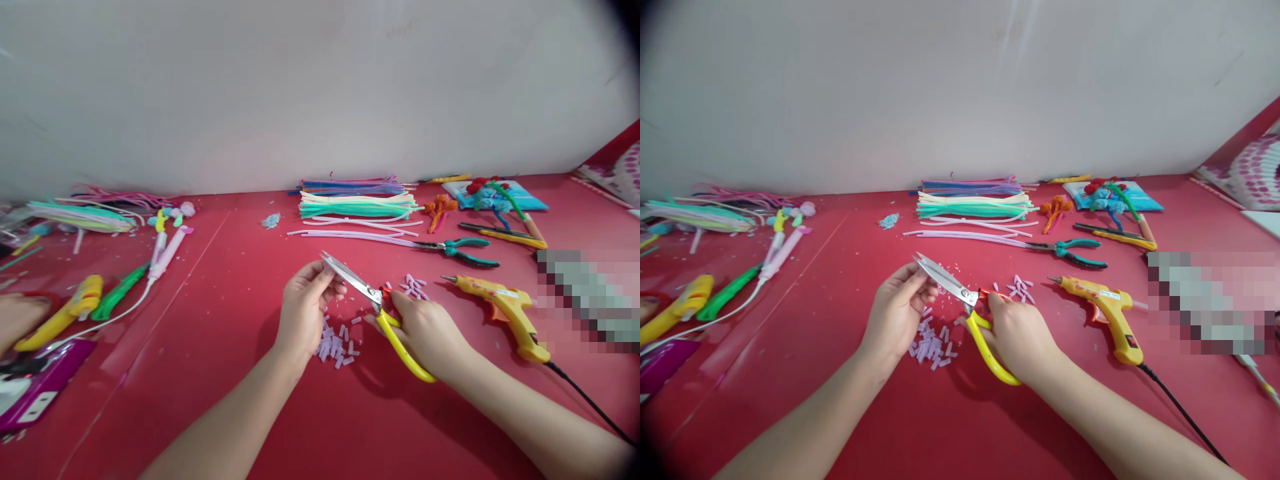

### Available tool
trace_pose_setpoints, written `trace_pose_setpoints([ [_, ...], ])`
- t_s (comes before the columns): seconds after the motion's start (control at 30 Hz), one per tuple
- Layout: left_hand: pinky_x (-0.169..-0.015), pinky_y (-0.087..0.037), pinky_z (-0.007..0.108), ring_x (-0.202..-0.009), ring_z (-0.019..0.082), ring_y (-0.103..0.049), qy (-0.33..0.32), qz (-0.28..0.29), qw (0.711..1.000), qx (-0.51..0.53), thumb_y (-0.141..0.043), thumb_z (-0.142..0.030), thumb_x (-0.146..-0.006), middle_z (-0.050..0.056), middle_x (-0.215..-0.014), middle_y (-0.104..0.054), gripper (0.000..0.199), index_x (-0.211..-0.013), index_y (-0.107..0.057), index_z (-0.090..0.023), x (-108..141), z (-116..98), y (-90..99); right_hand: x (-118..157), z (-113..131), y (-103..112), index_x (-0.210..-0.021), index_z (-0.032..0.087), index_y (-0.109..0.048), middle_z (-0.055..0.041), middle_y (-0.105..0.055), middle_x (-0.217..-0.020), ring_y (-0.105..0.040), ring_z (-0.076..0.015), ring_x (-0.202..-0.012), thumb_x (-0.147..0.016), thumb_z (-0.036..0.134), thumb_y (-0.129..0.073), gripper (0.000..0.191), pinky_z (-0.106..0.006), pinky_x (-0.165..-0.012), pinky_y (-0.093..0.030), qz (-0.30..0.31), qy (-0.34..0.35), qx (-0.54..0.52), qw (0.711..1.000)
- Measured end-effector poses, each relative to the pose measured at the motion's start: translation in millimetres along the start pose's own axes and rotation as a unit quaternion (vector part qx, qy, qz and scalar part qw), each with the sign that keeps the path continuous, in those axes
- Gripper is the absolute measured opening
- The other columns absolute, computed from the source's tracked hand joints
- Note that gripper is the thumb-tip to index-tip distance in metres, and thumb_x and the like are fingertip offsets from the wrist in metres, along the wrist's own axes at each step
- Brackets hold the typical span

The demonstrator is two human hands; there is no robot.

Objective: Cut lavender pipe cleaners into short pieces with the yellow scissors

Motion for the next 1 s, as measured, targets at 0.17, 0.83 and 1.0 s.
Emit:
trace_pose_setpoints([
  [0.17, -0.049, -0.039, 0.017, -0.053, 0.007, -0.051, 0.007, -0.006, 1.000, 0.004, -0.058, -0.023, -0.068, 0.000, -0.064, -0.055, 0.011, -0.074, -0.055, -0.014, 0.0, 0.0, -0.2, -0.7, -0.3, 0.6, -0.069, 0.019, -0.042, -0.0014, -0.054, -0.053, -0.047, -0.0113, -0.044, -0.076, 0.051, -0.032, 0.034, -0.023, -0.044, -0.019, 0.002, -0.003, -0.002, 1.000],
  [0.83, -0.052, -0.039, 0.018, -0.055, 0.006, -0.051, 0.013, -0.004, 1.000, 0.007, -0.057, -0.025, -0.068, 0.000, -0.066, -0.057, 0.013, -0.077, -0.054, -0.015, 1.9, -0.8, -2.0, -5.1, -17.7, 5.0, -0.066, 0.021, -0.044, 0.0007, -0.049, -0.049, -0.046, -0.0126, -0.044, -0.069, 0.058, -0.037, 0.038, -0.022, -0.043, -0.021, -0.006, -0.062, -0.003, 0.998],
  [1.0, -0.053, -0.039, 0.018, -0.056, 0.006, -0.050, 0.045, 0.036, 0.998, 0.008, -0.055, -0.025, -0.071, 0.001, -0.068, -0.055, 0.013, -0.078, -0.054, -0.014, 2.5, 8.6, -9.9, -7.5, -17.3, 8.2, -0.065, 0.021, -0.043, 0.0018, -0.048, -0.050, -0.043, -0.0112, -0.044, -0.071, 0.053, -0.040, 0.033, -0.021, -0.043, -0.022, -0.009, -0.067, -0.053, 0.996],
])
Point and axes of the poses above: each hand's wrist, its own x-axis away from the middle knuckle, its own y-axis out of the back of the hand, z = x × y, the point moved 10 cm from there along -x, towards the middle knuckle
